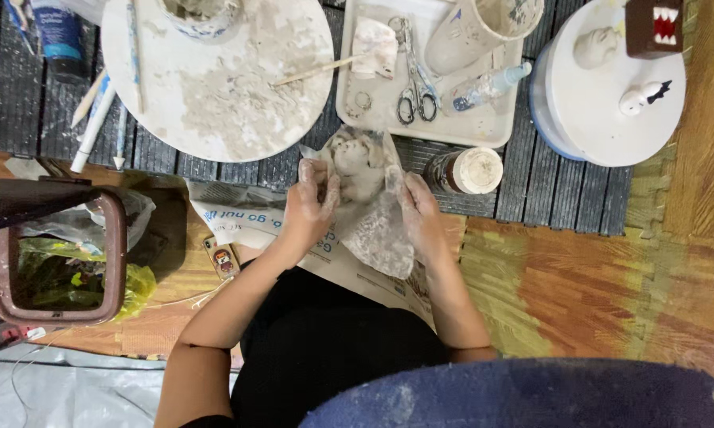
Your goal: The person kneads and shapes a lump of white clay on a work surface. They use their hands to mix the material and occasionally use a wooden stick to scrape residue from a plastic container. The person repeatedly rolls and presses the clay, working it into a cohesive mass.
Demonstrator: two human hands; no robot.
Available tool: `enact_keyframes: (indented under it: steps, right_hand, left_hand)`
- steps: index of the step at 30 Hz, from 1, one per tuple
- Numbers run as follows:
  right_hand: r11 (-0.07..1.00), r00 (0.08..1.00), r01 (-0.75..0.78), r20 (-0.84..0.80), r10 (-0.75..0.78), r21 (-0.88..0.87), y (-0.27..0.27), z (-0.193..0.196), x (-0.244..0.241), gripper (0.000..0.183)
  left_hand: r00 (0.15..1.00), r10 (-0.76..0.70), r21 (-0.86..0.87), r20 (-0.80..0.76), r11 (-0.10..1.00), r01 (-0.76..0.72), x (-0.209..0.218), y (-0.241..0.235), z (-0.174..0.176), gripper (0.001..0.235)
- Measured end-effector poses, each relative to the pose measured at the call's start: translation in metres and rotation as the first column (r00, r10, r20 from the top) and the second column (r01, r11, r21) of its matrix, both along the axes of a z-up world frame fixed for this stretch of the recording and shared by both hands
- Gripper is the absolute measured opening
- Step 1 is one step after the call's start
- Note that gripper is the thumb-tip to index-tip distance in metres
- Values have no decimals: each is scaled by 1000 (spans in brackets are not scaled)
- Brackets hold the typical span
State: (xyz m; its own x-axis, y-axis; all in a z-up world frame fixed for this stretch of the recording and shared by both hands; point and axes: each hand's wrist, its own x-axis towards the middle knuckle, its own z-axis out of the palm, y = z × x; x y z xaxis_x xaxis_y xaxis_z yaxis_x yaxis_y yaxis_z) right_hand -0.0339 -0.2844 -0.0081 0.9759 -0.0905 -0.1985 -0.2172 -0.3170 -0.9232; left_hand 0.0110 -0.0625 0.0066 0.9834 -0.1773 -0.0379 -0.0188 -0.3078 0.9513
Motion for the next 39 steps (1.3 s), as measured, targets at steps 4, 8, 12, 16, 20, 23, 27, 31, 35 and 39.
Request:
enact_keyframes:
  steps: [4, 8, 12, 16, 20, 23, 27, 31, 35, 39]
  right_hand:
    - [816, 940, 289, -308, -144, 500, -9, -9, -17, 50]
    - [777, 998, -44, 61, 7, 628, -17, -13, -44, 70]
    - [617, 866, -158, 192, 461, -771, -28, -35, -61, 64]
    - [677, 793, -132, 333, 511, -724, -40, -50, -60, 65]
    - [768, 578, 98, 664, 474, -633, -29, -47, -37, 57]
    - [837, 534, 280, 801, 271, -470, -6, -32, -11, 44]
    - [826, 604, 371, 785, 133, -425, 20, 6, 6, 15]
    - [896, 794, 245, 607, 33, -370, 42, 36, 26, 7]
    - [905, 832, 302, 546, -96, -301, 61, 39, 46, 15]
    - [894, 888, 321, 427, -170, -313, 65, 17, 59, 17]
  left_hand:
    - [968, -62, -7, 244, 998, 65, -2, 13, -3, 26]
    - [986, -133, 26, 96, 991, 131, -10, 37, -2, 32]
    - [982, -169, 136, 86, 978, 156, -18, 38, -14, 50]
    - [883, -459, 512, 100, 784, 350, -22, 45, -21, 46]
    - [752, -554, 646, 358, 728, 228, -24, 51, -16, 73]
    - [754, -558, 735, 346, 661, 152, -28, 42, -12, 87]
    - [750, -308, 440, 586, 898, 25, -31, 24, -16, 89]
    - [691, -116, 281, 713, 951, -131, -26, 18, -34, 79]
    - [726, -80, 171, 683, 984, -52, -16, 21, -51, 40]
    - [850, -17, 280, 527, 947, -155, -13, 24, -58, 28]
